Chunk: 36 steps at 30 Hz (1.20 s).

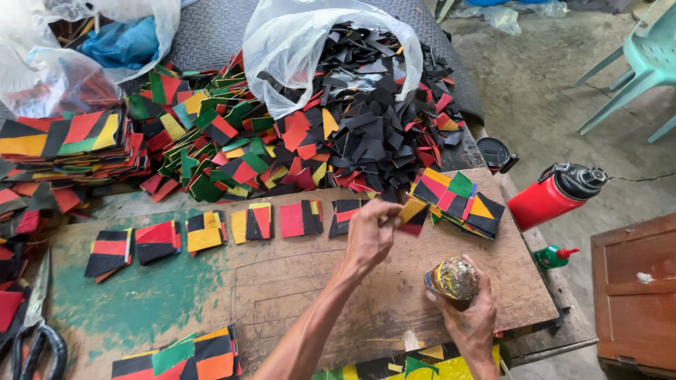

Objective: The person assembles small colored rubber pieces into square tiles by hand, arranging them into geometric patterns and pressing them together. The person repeatedly picks up pieces, aligns them, and places the completed tiles on the table.

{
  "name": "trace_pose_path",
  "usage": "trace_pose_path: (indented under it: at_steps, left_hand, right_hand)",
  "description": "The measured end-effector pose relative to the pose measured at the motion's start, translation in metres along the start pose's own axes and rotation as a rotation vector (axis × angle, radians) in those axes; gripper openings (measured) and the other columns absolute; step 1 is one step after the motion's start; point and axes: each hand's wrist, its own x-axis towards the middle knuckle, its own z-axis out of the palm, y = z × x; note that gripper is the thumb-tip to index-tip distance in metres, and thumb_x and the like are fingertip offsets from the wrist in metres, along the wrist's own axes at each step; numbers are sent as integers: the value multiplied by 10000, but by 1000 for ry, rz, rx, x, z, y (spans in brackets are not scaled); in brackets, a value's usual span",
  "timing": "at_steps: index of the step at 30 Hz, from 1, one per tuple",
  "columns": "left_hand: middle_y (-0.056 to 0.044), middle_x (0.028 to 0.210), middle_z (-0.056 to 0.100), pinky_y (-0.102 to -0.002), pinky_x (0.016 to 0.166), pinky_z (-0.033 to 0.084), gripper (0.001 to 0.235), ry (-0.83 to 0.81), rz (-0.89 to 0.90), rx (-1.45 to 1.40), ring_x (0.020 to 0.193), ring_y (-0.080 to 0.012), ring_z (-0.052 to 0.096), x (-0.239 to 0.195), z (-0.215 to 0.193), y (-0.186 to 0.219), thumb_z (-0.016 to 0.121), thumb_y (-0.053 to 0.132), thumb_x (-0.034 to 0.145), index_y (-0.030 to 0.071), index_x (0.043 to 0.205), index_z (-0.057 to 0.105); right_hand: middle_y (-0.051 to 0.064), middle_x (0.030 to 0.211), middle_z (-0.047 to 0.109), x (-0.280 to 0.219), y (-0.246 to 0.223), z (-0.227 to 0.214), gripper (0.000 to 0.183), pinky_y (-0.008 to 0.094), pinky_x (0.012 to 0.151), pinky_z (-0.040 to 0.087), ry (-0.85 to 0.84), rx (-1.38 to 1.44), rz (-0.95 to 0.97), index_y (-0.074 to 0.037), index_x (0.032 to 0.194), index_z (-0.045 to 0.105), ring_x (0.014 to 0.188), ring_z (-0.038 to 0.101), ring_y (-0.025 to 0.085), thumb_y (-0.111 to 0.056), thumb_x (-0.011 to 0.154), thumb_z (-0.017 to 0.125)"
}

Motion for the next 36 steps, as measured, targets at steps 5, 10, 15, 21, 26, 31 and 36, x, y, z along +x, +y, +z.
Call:
trace_pose_path:
  at_steps: [5,10,15,21,26,31,36]
  left_hand:
    - [-101,1052,726,-310,796,612,172,25,251,-74,916,-187,715,55,9,24,674,-6,835,32,946,799]
    - [-128,1039,725,-324,789,630,141,-5,325,-54,926,-237,741,96,29,26,740,-1,789,-1,925,777]
    - [-189,1154,694,-363,851,605,221,46,395,73,1005,-332,713,115,54,4,730,-37,773,6,982,788]
    - [-201,1096,694,-390,876,573,242,24,312,126,1003,-357,695,117,74,-6,758,-21,748,-19,989,778]
    - [-246,1177,611,-419,897,540,232,-76,378,413,1023,-367,641,108,74,0,731,-41,704,-69,934,716]
    - [-252,1207,608,-415,885,482,119,-52,476,832,1066,-325,581,96,68,20,699,-46,699,-47,818,696]
    - [-197,1054,685,-444,872,520,216,75,573,378,991,-337,644,86,15,19,652,5,877,-23,1086,695]
  right_hand:
    - [130,1144,716,0,4,3,872,314,902,590,37,45,14,8,1426,489,1018,712,186,-181,676,894]
    - [122,1088,744,1,5,3,874,307,886,591,38,65,79,-4,1423,508,987,724,173,-185,667,906]
    - [118,1084,758,3,7,4,858,306,892,595,37,96,88,12,1413,514,991,733,169,-202,679,903]
    - [131,1070,754,4,9,3,883,310,868,604,37,67,90,27,1404,512,976,735,177,-213,655,913]
    - [117,1041,772,2,17,3,817,296,827,634,22,105,160,49,1354,529,931,759,167,-211,674,898]
    - [108,959,802,-3,28,7,612,301,773,638,58,146,255,45,1153,648,856,767,169,-182,654,919]
    - [96,987,775,-4,30,11,625,279,809,605,102,237,173,37,1174,641,874,733,144,-177,656,918]
